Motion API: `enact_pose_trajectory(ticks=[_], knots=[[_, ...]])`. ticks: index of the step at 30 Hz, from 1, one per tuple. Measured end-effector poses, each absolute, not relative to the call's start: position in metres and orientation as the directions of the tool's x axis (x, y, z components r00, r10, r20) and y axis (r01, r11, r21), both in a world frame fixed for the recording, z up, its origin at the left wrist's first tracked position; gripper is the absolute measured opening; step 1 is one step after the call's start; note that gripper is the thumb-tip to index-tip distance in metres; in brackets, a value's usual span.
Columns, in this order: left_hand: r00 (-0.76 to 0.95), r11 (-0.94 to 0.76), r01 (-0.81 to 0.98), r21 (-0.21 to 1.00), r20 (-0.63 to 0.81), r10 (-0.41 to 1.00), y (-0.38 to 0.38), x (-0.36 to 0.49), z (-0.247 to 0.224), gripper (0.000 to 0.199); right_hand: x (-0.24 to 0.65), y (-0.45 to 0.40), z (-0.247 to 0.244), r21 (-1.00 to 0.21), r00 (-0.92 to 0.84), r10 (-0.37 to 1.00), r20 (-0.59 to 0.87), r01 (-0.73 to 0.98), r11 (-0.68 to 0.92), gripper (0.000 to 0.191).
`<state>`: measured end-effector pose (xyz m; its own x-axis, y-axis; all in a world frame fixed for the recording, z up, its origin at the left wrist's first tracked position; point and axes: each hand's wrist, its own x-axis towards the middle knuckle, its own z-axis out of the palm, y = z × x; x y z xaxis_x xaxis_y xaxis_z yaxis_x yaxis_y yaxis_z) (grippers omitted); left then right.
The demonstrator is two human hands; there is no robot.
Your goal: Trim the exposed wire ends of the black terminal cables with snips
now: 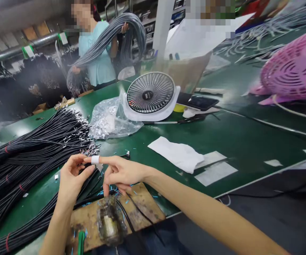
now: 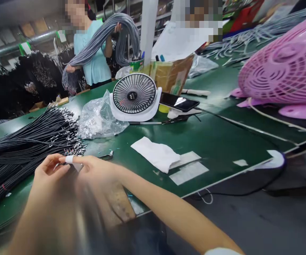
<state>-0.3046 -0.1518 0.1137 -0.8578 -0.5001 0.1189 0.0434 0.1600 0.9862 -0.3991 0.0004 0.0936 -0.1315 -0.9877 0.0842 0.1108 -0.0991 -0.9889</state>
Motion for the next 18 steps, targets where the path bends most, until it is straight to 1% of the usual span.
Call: enact_pose_trajectory(ticks=[2, 4, 9, 11, 13, 15, 17, 18], knots=[[-0.869, 0.123, 0.057, 0.991, 0.110, -0.482, -0.1492, -0.3043, 0.1127, 0.036, -0.3972, 0.0018, 0.0936, -0.984, -0.106, -0.990, 0.098, 0.138, -0.112, 0.077], [-0.884, 0.093, 0.057, 0.994, 0.094, -0.458, -0.1470, -0.3039, 0.1110, 0.036, -0.3963, 0.0026, 0.0936, -0.988, -0.107, -0.990, 0.089, 0.118, -0.101, 0.077], [-0.881, 0.127, 0.023, 0.992, 0.080, -0.466, -0.1450, -0.3027, 0.1073, 0.035, -0.3957, 0.0033, 0.0914, -1.000, -0.202, -0.979, 0.019, -0.012, -0.017, 0.077], [-0.880, 0.141, -0.004, 0.990, 0.063, -0.470, -0.1456, -0.3024, 0.1075, 0.038, -0.3950, 0.0025, 0.0890, -0.995, -0.259, -0.966, 0.015, -0.099, 0.011, 0.074], [-0.888, 0.128, -0.048, 0.991, 0.016, -0.459, -0.1469, -0.3023, 0.1094, 0.044, -0.3943, 0.0008, 0.0864, -0.973, -0.337, -0.938, 0.082, -0.233, -0.002, 0.069], [-0.901, 0.080, -0.127, 0.989, -0.081, -0.427, -0.1486, -0.3023, 0.1122, 0.052, -0.3942, -0.0008, 0.0851, -0.923, -0.415, -0.888, 0.196, -0.383, -0.025, 0.064], [-0.901, 0.019, -0.214, 0.977, -0.190, -0.391, -0.1503, -0.3023, 0.1145, 0.056, -0.3954, -0.0016, 0.0856, -0.864, -0.492, -0.826, 0.275, -0.503, 0.011, 0.062], [-0.901, -0.007, -0.258, 0.966, -0.243, -0.361, -0.1510, -0.3021, 0.1150, 0.054, -0.3963, -0.0015, 0.0863, -0.837, -0.527, -0.799, 0.291, -0.545, 0.054, 0.061]])
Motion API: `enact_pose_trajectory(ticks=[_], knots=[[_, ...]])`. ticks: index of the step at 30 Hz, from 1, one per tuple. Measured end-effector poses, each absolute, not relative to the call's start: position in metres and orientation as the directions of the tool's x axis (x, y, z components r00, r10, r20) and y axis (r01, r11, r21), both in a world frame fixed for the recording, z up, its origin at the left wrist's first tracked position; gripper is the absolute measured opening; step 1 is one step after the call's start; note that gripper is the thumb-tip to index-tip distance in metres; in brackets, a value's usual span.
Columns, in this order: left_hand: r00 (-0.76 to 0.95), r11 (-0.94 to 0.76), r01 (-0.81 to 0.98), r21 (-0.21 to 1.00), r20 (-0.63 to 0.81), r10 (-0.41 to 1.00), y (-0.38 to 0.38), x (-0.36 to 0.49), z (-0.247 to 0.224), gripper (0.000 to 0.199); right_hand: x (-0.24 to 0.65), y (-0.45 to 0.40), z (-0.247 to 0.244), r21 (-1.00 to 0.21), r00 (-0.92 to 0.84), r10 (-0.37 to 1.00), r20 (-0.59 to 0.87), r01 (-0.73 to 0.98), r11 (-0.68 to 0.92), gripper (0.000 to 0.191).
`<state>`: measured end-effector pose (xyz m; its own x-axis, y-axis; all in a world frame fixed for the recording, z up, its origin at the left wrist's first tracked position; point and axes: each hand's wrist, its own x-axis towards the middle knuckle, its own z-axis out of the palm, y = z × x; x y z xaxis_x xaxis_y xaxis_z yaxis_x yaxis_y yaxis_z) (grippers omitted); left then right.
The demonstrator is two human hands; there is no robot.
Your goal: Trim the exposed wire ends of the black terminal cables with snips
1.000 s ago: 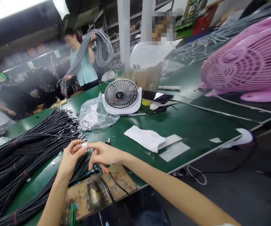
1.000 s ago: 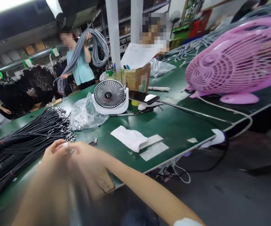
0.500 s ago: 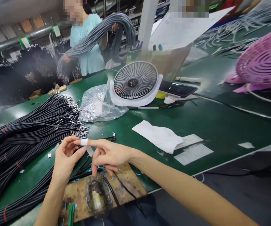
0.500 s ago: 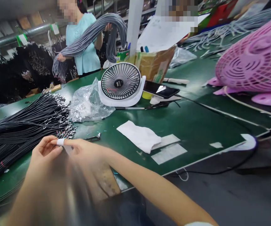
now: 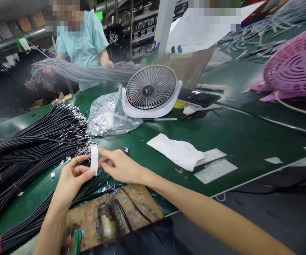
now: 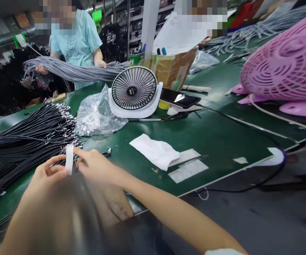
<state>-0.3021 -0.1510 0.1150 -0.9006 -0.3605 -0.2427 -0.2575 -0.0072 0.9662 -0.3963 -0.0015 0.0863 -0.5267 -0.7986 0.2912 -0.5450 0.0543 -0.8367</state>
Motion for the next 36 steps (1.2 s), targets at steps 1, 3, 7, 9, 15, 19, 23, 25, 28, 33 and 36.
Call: enact_pose_trajectory(ticks=[1, 3, 7, 9, 15, 19, 23, 25, 28, 33, 36], knots=[[-0.903, -0.027, -0.290, 0.957, -0.283, -0.325, -0.152, -0.302, 0.115, 0.049, -0.397, -0.001, 0.087, -0.811, -0.555, -0.778, 0.295, -0.576, 0.104, 0.060], [-0.916, -0.058, -0.318, 0.946, -0.322, -0.240, -0.152, -0.301, 0.114, 0.035, -0.399, 0.000, 0.088, -0.760, -0.574, -0.769, 0.281, -0.622, 0.187, 0.053], [-0.945, -0.208, -0.207, 0.956, -0.251, -0.209, -0.155, -0.300, 0.111, 0.026, -0.401, 0.001, 0.088, -0.665, -0.587, -0.788, 0.184, -0.665, 0.340, 0.038], [-0.939, -0.282, -0.118, 0.952, -0.199, -0.279, -0.157, -0.301, 0.112, 0.029, -0.401, 0.002, 0.089, -0.658, -0.626, -0.766, 0.146, -0.640, 0.398, 0.036], [-0.895, -0.264, -0.034, 0.964, -0.146, -0.420, -0.159, -0.305, 0.112, 0.042, -0.394, 0.006, 0.098, -0.909, -0.629, -0.761, 0.160, -0.394, 0.134, 0.034], [-0.880, -0.142, -0.018, 0.990, -0.083, -0.468, -0.153, -0.304, 0.110, 0.045, -0.391, 0.006, 0.095, -0.967, -0.574, -0.808, 0.133, -0.255, 0.022, 0.046], [-0.872, -0.039, -0.003, 0.999, -0.022, -0.489, -0.145, -0.303, 0.112, 0.043, -0.391, 0.005, 0.089, -0.990, -0.503, -0.860, 0.087, -0.137, -0.020, 0.058], [-0.875, -0.029, -0.004, 1.000, -0.018, -0.485, -0.142, -0.303, 0.112, 0.043, -0.390, 0.004, 0.088, -0.994, -0.489, -0.868, 0.087, -0.095, -0.047, 0.060], [-0.882, -0.058, -0.028, 0.998, -0.052, -0.469, -0.139, -0.302, 0.110, 0.044, -0.389, 0.004, 0.087, -0.995, -0.472, -0.876, 0.096, -0.050, -0.083, 0.059], [-0.878, -0.061, -0.032, 0.998, -0.057, -0.475, -0.137, -0.303, 0.104, 0.044, -0.387, 0.004, 0.088, -0.989, -0.436, -0.894, 0.103, 0.052, -0.139, 0.056], [-0.871, -0.054, -0.019, 0.998, -0.043, -0.489, -0.137, -0.304, 0.102, 0.042, -0.388, 0.004, 0.088, -0.982, -0.428, -0.897, 0.109, 0.095, -0.165, 0.055]])
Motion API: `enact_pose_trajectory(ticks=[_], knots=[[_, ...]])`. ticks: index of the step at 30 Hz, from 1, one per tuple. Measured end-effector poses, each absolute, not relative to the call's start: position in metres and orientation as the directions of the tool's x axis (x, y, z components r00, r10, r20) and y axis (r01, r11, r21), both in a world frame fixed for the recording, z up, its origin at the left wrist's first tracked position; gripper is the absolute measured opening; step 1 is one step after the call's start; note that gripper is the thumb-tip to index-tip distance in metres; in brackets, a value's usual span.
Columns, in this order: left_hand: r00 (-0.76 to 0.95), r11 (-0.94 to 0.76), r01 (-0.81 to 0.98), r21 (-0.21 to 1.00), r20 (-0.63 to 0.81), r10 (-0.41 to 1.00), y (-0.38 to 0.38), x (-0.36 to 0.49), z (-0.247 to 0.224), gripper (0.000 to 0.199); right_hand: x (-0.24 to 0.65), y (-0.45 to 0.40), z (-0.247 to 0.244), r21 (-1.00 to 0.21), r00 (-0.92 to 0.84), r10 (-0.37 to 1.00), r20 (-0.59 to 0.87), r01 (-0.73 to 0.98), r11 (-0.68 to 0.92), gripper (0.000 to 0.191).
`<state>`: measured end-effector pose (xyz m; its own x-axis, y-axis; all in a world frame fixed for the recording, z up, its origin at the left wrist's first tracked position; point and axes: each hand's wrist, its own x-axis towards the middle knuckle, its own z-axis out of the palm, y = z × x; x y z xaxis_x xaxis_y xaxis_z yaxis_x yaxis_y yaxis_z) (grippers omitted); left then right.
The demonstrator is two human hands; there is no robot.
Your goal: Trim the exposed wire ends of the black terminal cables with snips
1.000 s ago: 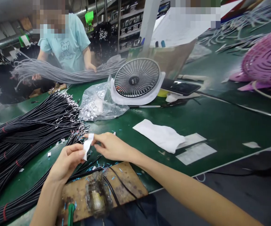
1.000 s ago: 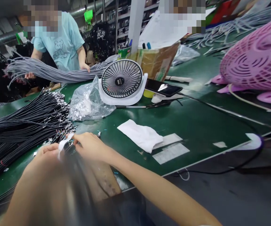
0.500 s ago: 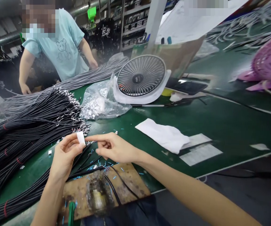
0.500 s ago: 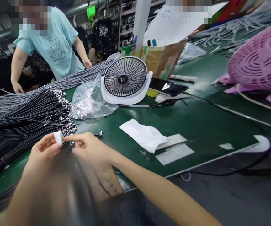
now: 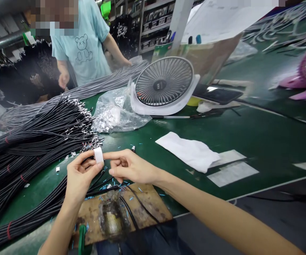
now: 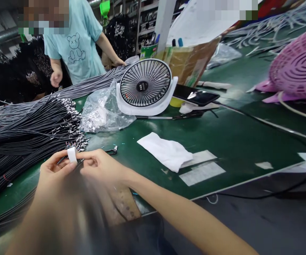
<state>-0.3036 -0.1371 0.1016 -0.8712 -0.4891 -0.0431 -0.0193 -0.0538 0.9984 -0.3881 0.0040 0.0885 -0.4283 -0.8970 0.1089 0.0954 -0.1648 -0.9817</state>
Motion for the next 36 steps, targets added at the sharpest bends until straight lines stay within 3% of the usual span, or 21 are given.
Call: enact_pose_trajectory(ticks=[24, 29, 36], knots=[[-0.827, 0.110, 0.165, 0.980, 0.198, -0.527, -0.138, -0.306, 0.087, 0.030, -0.386, 0.002, 0.089, -0.967, -0.453, -0.888, 0.082, 0.178, -0.180, 0.048], [-0.801, 0.285, 0.188, 0.940, 0.315, -0.509, -0.135, -0.303, 0.081, 0.025, -0.387, -0.004, 0.083, -0.936, -0.490, -0.867, 0.091, 0.254, -0.242, 0.029], [-0.750, 0.582, 0.138, 0.802, 0.468, -0.468, -0.136, -0.307, 0.072, 0.023, -0.385, -0.006, 0.083, -0.880, -0.597, -0.802, 0.022, 0.369, -0.299, 0.046]])
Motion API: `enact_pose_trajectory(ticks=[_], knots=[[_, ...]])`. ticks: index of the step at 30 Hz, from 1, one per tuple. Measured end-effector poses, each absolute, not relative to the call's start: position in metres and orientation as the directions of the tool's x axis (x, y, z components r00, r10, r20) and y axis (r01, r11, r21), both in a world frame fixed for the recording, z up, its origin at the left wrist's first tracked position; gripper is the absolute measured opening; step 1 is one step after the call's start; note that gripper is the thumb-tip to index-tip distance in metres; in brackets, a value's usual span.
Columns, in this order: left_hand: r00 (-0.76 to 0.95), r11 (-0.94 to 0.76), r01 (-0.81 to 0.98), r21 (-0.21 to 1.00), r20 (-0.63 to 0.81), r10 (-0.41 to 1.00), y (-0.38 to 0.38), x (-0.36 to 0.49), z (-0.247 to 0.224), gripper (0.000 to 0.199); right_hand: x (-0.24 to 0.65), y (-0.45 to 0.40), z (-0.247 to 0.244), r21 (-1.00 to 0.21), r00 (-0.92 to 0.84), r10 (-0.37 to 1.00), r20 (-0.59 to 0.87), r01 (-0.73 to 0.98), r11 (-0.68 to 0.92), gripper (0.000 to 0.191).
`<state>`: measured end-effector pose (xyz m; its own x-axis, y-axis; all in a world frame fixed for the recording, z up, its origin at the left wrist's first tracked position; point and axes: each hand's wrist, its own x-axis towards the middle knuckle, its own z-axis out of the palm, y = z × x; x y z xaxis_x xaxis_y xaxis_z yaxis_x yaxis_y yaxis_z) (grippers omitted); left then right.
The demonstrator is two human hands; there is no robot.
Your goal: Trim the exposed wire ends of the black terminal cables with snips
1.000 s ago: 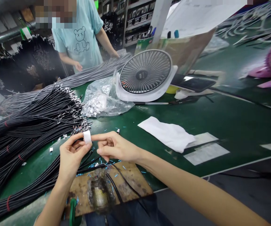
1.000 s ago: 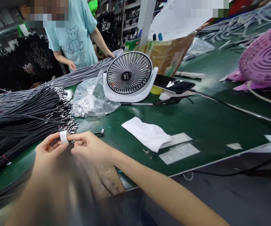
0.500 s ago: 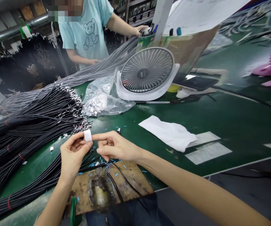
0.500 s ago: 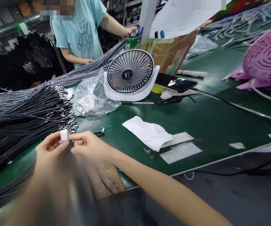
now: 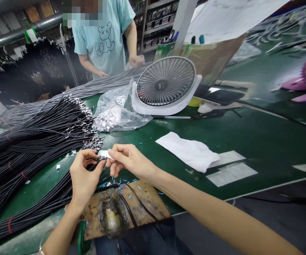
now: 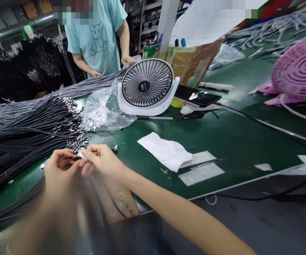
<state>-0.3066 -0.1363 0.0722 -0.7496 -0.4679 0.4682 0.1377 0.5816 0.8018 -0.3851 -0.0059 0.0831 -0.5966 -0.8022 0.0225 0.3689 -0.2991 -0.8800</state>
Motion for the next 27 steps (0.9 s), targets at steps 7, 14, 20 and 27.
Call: enact_pose_trajectory(ticks=[7, 14, 20, 27], knots=[[-0.839, 0.800, 0.180, 0.572, 0.514, -0.179, -0.134, -0.305, 0.070, 0.039, -0.381, -0.003, 0.086, -0.889, -0.583, -0.802, 0.127, 0.292, -0.353, 0.043], [-0.881, 0.722, 0.058, 0.689, 0.376, -0.288, -0.133, -0.303, 0.074, 0.013, -0.384, 0.000, 0.090, -0.863, -0.508, -0.860, 0.060, 0.407, -0.300, 0.052], [-0.743, 0.795, 0.056, 0.604, 0.557, -0.371, -0.148, -0.306, 0.085, 0.015, -0.384, 0.005, 0.092, -0.821, -0.492, -0.871, 0.015, 0.492, -0.291, 0.052], [-0.886, 0.556, 0.229, 0.799, 0.408, -0.221, -0.144, -0.302, 0.081, 0.040, -0.382, 0.008, 0.093, -0.896, -0.431, -0.900, 0.066, 0.370, -0.243, 0.050]])
